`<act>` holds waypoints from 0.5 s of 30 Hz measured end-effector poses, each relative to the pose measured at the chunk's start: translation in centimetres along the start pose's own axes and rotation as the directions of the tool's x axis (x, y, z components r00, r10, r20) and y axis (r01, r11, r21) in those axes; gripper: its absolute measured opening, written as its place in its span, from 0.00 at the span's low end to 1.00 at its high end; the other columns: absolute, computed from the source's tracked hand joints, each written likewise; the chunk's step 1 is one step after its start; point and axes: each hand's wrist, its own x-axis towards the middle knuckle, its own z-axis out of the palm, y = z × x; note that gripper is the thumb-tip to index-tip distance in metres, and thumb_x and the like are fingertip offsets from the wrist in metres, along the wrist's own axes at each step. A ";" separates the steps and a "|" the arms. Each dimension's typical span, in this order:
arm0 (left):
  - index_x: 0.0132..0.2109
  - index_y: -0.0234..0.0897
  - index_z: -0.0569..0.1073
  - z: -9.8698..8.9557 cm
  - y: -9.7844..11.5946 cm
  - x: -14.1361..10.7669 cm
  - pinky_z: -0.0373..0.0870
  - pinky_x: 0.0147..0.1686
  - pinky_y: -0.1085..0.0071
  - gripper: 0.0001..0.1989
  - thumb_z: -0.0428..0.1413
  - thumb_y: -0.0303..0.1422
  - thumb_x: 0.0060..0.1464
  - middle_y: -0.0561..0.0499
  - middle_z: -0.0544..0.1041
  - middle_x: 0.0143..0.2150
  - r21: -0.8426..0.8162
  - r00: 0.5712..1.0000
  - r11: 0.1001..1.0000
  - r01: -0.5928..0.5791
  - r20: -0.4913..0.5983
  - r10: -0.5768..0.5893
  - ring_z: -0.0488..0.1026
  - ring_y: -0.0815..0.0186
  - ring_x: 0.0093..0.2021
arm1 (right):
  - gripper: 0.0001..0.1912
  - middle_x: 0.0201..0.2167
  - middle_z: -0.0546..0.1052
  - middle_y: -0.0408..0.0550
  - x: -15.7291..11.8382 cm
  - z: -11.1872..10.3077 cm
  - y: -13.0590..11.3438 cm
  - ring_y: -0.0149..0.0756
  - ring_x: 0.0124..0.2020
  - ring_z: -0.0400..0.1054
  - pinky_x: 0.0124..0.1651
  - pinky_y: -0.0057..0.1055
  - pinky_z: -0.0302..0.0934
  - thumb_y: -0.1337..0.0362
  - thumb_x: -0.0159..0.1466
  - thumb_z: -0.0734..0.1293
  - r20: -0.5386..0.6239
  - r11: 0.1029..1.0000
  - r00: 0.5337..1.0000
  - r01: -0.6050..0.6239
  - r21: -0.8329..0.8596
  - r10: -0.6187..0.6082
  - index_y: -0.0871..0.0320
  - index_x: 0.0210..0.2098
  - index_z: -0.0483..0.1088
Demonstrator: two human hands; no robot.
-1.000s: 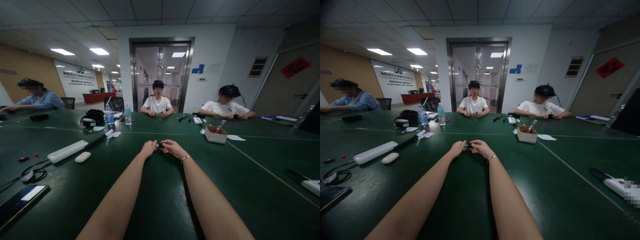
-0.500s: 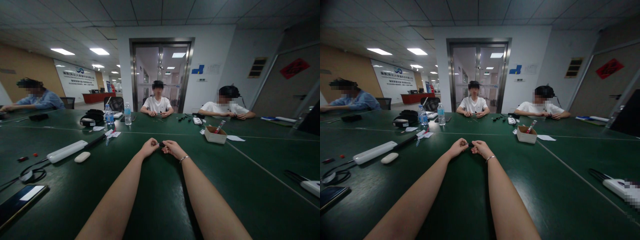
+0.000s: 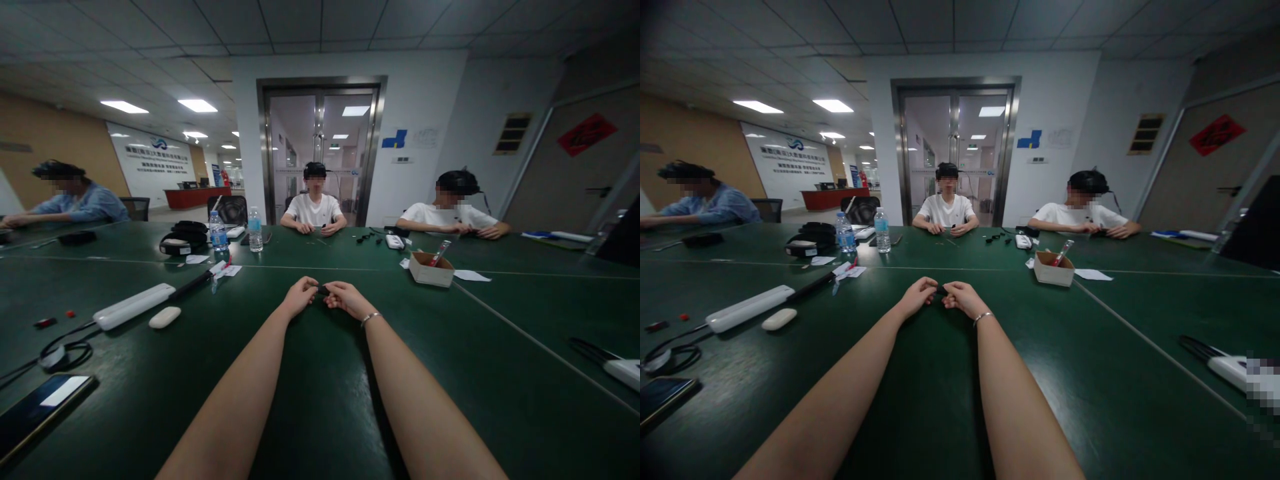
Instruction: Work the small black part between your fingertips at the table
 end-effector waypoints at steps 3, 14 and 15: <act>0.40 0.34 0.67 0.0 0.1 -0.1 0.61 0.22 0.78 0.12 0.45 0.37 0.56 0.53 0.68 0.25 0.013 1.000 1.000 0.015 0.017 -0.015 0.64 0.74 0.22 | 0.04 0.18 0.73 0.49 0.0 0.0 -0.1 0.28 0.17 0.68 0.22 0.20 0.65 0.71 0.65 0.60 0.004 1.000 1.000 0.001 0.004 -0.001 0.66 0.35 0.66; 0.42 0.35 0.67 0.0 0.5 -0.3 0.59 0.21 0.78 0.11 0.45 0.34 0.55 0.54 0.66 0.26 0.097 0.999 0.995 0.029 -0.019 -0.027 0.62 0.74 0.22 | 0.03 0.17 0.72 0.47 -0.3 0.2 -0.4 0.29 0.17 0.68 0.22 0.22 0.66 0.70 0.64 0.63 -0.003 1.000 1.000 -0.017 0.026 0.017 0.66 0.34 0.66; 0.43 0.36 0.66 0.0 0.4 -0.3 0.59 0.21 0.78 0.11 0.45 0.35 0.55 0.54 0.67 0.26 0.093 0.999 0.995 0.030 -0.028 -0.028 0.62 0.74 0.22 | 0.03 0.17 0.72 0.47 -0.3 0.2 -0.4 0.29 0.17 0.68 0.22 0.22 0.66 0.71 0.64 0.63 -0.006 0.999 1.000 -0.016 0.028 0.016 0.66 0.34 0.66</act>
